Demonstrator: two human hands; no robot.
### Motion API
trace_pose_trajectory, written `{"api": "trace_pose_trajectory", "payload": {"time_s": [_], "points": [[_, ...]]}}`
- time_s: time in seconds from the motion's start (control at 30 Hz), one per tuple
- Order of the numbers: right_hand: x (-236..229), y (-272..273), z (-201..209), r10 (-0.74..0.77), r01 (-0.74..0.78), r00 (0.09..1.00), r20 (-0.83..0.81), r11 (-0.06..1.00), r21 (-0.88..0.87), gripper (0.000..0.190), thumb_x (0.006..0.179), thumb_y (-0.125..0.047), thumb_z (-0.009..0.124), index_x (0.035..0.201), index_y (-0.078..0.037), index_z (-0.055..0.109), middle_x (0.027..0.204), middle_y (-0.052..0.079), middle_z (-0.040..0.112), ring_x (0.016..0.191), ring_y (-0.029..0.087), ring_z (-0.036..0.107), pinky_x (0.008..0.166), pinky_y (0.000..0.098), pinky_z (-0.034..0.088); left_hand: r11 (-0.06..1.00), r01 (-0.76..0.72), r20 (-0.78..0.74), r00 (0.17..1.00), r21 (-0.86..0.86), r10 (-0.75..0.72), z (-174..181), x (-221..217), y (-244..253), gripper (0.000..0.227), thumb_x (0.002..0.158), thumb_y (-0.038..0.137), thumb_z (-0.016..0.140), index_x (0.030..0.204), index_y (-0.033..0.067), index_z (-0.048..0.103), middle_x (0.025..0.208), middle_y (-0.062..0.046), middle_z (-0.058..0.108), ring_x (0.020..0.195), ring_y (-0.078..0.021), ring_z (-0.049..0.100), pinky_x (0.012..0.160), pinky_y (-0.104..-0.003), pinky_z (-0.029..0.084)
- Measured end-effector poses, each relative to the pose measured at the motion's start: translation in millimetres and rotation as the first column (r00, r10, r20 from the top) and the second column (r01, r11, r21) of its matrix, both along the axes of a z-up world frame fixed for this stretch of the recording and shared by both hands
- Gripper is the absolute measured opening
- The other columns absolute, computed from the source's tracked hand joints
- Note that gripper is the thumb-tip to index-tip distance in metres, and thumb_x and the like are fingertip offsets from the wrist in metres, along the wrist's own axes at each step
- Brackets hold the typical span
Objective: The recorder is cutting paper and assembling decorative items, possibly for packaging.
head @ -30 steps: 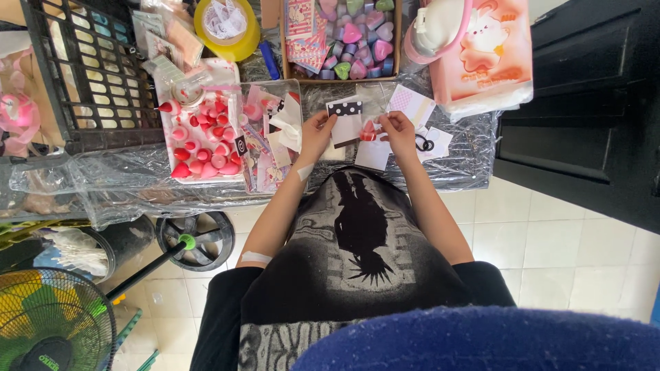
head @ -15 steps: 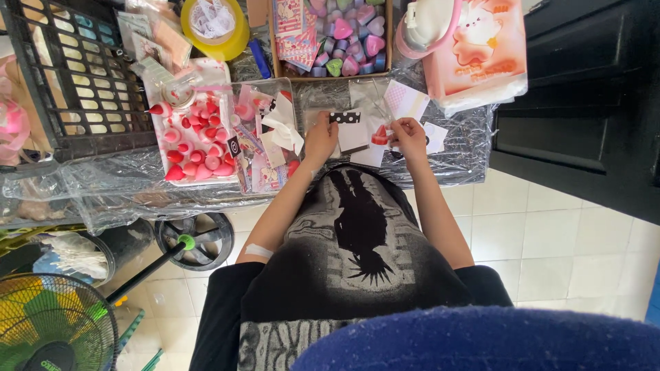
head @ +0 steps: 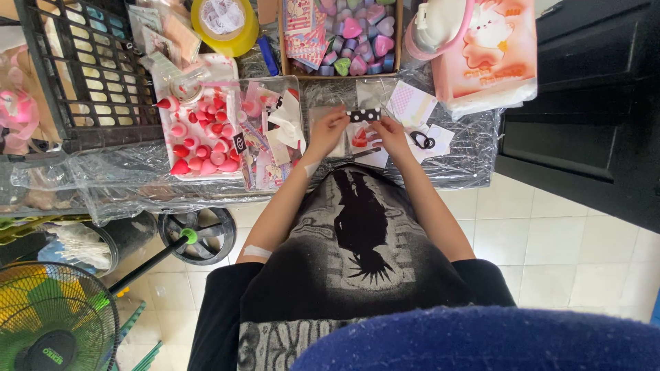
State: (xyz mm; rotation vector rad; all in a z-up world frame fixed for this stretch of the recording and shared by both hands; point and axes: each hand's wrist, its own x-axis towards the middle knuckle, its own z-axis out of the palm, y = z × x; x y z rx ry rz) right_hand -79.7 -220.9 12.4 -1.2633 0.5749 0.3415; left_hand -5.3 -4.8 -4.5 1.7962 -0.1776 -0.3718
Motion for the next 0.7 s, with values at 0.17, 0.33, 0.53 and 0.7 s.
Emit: {"api": "trace_pose_trajectory", "payload": {"time_s": [0.17, 0.33, 0.53, 0.7], "points": [[3.6, -1.4, -7.8, 0.019, -0.022, 0.999, 0.047, 0.997, 0.068, 0.02, 0.103, -0.02, 0.059, 0.116, -0.005, 0.064, 0.108, 0.006, 0.073, 0.085, 0.016, 0.074, 0.069, 0.028, 0.057, 0.998, -0.05, -0.183, 0.982, -0.032, 0.043, -16.5, -7.8, -6.5, 0.03, 0.098, 0.023, 0.07, 0.115, -0.0018, 0.074, 0.094, -0.007, 0.077, 0.084, -0.0106, 0.068, 0.075, -0.024, 0.053], [2.2, -2.3, 1.9, 0.071, -0.063, 0.99, 0.124, 0.996, -0.06, 0.03, 0.098, -0.018, 0.059, 0.126, -0.012, 0.056, 0.106, 0.005, 0.074, 0.086, 0.016, 0.073, 0.068, 0.0259, 0.054, 0.994, 0.006, -0.169, 0.985, -0.105, -0.024, -3.4, -5.9, -0.1, 0.028, 0.098, 0.021, 0.068, 0.112, -0.0037, 0.071, 0.094, -0.006, 0.077, 0.089, -0.0112, 0.074, 0.078, -0.024, 0.056], [-1.4, -2.1, -16.1, 0.049, -0.015, 0.974, 0.222, 0.988, -0.154, 0.023, 0.102, -0.019, 0.067, 0.118, -0.003, 0.064, 0.106, 0.004, 0.074, 0.093, 0.012, 0.071, 0.074, 0.0261, 0.052, 0.997, 0.065, -0.07, 0.996, 0.051, -0.062, 18.5, -2.0, -0.3, 0.027, 0.097, 0.02, 0.07, 0.109, -0.0039, 0.073, 0.092, -0.01, 0.08, 0.086, -0.0154, 0.078, 0.075, -0.026, 0.058], [0.5, -4.0, -22.8, 0.013, 0.013, 0.99, 0.138, 0.983, -0.184, 0.021, 0.102, -0.022, 0.066, 0.113, -0.004, 0.066, 0.1, 0.002, 0.075, 0.091, 0.011, 0.073, 0.073, 0.0255, 0.056, 0.994, 0.024, -0.032, 0.999, -0.11, -0.027, 32.1, -1.7, -3.0, 0.024, 0.097, 0.015, 0.069, 0.114, -0.0022, 0.072, 0.12, -0.01, 0.075, 0.1, -0.0148, 0.073, 0.087, -0.026, 0.058]]}}
